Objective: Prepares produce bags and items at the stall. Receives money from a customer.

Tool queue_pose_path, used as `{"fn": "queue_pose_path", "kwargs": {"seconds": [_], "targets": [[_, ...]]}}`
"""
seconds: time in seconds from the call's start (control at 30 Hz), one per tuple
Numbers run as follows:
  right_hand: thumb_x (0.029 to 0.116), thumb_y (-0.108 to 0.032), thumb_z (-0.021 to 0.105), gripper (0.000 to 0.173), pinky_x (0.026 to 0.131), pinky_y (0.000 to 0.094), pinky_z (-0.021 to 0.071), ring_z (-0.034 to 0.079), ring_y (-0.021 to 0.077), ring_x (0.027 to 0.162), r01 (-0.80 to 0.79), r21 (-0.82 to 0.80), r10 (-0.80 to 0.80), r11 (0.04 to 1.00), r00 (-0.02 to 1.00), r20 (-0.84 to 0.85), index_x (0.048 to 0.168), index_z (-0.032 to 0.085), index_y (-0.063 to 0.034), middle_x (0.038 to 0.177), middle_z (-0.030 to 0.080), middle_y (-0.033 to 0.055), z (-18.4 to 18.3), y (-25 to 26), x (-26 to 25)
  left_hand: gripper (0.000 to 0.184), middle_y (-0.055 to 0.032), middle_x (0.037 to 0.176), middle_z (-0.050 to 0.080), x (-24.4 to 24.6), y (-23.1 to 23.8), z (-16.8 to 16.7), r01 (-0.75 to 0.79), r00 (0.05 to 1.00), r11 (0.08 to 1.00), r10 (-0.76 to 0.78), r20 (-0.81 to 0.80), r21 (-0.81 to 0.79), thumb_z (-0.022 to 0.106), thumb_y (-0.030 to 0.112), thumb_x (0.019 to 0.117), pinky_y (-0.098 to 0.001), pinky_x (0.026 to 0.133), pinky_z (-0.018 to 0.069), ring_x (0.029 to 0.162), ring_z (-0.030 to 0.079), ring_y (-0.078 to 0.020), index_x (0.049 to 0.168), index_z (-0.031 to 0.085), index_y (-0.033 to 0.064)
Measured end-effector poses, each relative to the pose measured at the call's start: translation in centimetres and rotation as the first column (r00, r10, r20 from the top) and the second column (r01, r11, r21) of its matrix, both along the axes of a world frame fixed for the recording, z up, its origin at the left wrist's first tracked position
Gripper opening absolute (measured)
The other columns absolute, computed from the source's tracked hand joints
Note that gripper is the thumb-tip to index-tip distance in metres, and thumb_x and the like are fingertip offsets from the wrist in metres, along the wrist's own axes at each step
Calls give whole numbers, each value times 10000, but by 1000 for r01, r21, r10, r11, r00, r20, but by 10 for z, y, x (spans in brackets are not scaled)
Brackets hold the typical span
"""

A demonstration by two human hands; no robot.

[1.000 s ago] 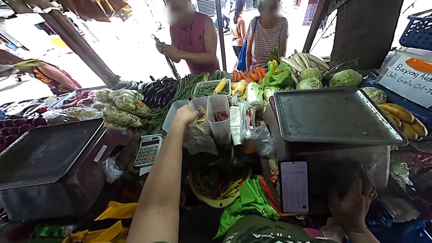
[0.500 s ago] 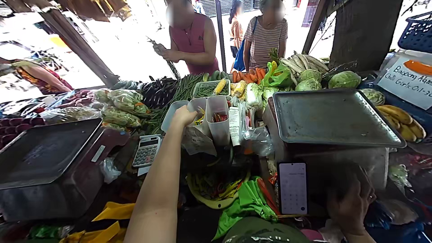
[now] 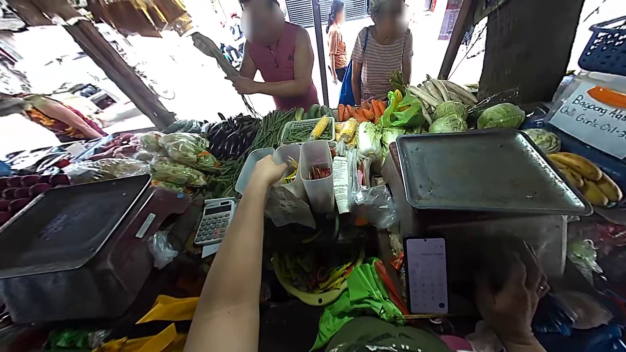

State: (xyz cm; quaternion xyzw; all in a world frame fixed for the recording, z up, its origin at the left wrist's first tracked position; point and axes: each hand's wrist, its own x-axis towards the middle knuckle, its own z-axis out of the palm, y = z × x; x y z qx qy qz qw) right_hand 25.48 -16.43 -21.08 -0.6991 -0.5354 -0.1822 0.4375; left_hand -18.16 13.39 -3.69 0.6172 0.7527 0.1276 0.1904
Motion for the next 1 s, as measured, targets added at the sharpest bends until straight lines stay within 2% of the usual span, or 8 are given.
{"fn": "queue_pose_path", "kwargs": {"seconds": [0.23, 0.33, 0.47, 0.6, 0.8, 0.87, 0.97, 1.0], "targets": [[969, -458, 434, 605, 1156, 597, 267, 398, 466, 1437, 1, 8, -1, 1000, 1000, 6, 1383, 558, -35, 1468, 499, 311, 3, 0, -3, 542, -330, 1314, 599, 1, -2, 2, -5, 1000, 1000, 5, 11, -3, 615, 386, 1032, -660, 1076, 408, 1289, 559, -469, 1340, 564, -58], [943, -428, 450, 649, 1150, 645, 266, 387, 525, 1427, 1, -50, 0, 999, 1000, 21, 1403, 539, 21, 1488, 463, 344, 0, -5, 1, 557, -331, 1344, 585, 6, -7, 5, -6, 999, 1000, 6, 37, 6, 632, 375, 1022, -665, 1089, 403, 1307, 549, -468, 1367, 556, -56], [969, -472, 510, 620, 1266, 484, 150, 262, 333, 1546, -19, 2, 19, 1000, 998, 52, 1488, 506, -133, 1608, 388, 180, -67, 8, 43, 561, -304, 1344, 598, 1, -6, 3, -13, 998, 1000, 12, 59, 10, 645, 381, 1010, -651, 1081, 428, 1300, 565, -444, 1371, 558, -39], [977, -436, 513, 600, 1247, 480, 198, 304, 346, 1528, -6, -25, 7, 1000, 999, 39, 1477, 515, -105, 1586, 420, 203, -33, 2, 25, 561, -302, 1350, 595, 1, -1, 1, -11, 999, 1000, 11, 48, -6, 629, 383, 1014, -658, 1073, 434, 1303, 564, -444, 1380, 552, -35], [963, -503, 509, 625, 1252, 497, 177, 265, 319, 1548, 7, -30, -6, 1000, 999, 45, 1497, 496, -178, 1617, 388, 155, -65, 5, 46, 574, -301, 1338, 603, 1, 4, -3, -10, 999, 1000, 11, 41, -6, 634, 396, 1014, -650, 1074, 437, 1295, 573, -440, 1378, 547, -39], [962, -493, 493, 615, 1252, 499, 177, 277, 327, 1543, 19, -39, -17, 999, 999, 46, 1483, 509, -167, 1609, 396, 169, -59, 2, 41, 563, -310, 1334, 600, 2, 4, -4, -1, 999, 1000, 1, 45, 2, 634, 385, 1016, -657, 1071, 433, 1290, 572, -447, 1371, 551, -43], [944, -417, 466, 628, 1183, 590, 245, 377, 488, 1445, -1, -56, 3, 998, 999, 43, 1391, 528, 20, 1490, 450, 350, -3, -5, 6, 550, -319, 1316, 605, 3, 2, -3, 3, 999, 1000, -4, 41, 17, 633, 376, 1020, -662, 1069, 427, 1278, 574, -459, 1353, 559, -55], [940, -427, 457, 636, 1182, 591, 245, 381, 493, 1438, -4, -60, 6, 998, 1000, 28, 1377, 526, 31, 1475, 456, 360, 4, -6, 2, 555, -317, 1310, 611, 3, 2, -3, 2, 999, 1000, -3, 33, 23, 633, 385, 1019, -663, 1064, 431, 1272, 578, -461, 1351, 562, -53]]}}
